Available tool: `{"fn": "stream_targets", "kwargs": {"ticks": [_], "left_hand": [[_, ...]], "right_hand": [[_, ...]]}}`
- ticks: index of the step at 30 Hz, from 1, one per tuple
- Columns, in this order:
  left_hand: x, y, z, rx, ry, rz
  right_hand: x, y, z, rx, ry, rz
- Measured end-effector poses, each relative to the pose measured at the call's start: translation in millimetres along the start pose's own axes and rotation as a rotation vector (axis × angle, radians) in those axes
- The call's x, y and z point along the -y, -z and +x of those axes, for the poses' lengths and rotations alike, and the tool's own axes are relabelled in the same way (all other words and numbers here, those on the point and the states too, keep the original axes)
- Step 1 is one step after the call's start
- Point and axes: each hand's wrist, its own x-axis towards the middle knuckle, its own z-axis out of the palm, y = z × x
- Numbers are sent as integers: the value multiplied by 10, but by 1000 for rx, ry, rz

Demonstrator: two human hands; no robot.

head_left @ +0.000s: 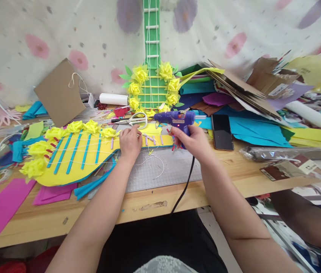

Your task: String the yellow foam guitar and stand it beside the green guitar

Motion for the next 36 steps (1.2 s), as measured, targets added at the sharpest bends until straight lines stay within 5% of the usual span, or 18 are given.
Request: {"fn": "stream_targets", "kwargs": {"ticks": [8, 13, 19, 29, 33, 36], "left_hand": [[14, -7, 2, -2, -4, -14], [1, 7, 1, 8, 3, -23], [-3, 14, -12, -1, 1, -24], [15, -4, -14, -2, -9, -23], [15, -2, -17, -1, -14, -25], [10, 5, -16, 1, -14, -20]], "right_hand": [[-221, 640, 297, -445, 173, 23], [-748, 912, 341, -489, -93, -243], [-1060, 845, 209, -311, -234, -428], [-1037, 685, 145, -213, -335, -745], [-1016, 721, 115, -295, -254, -639], [-874, 755, 83, -495, -31, -597]]}}
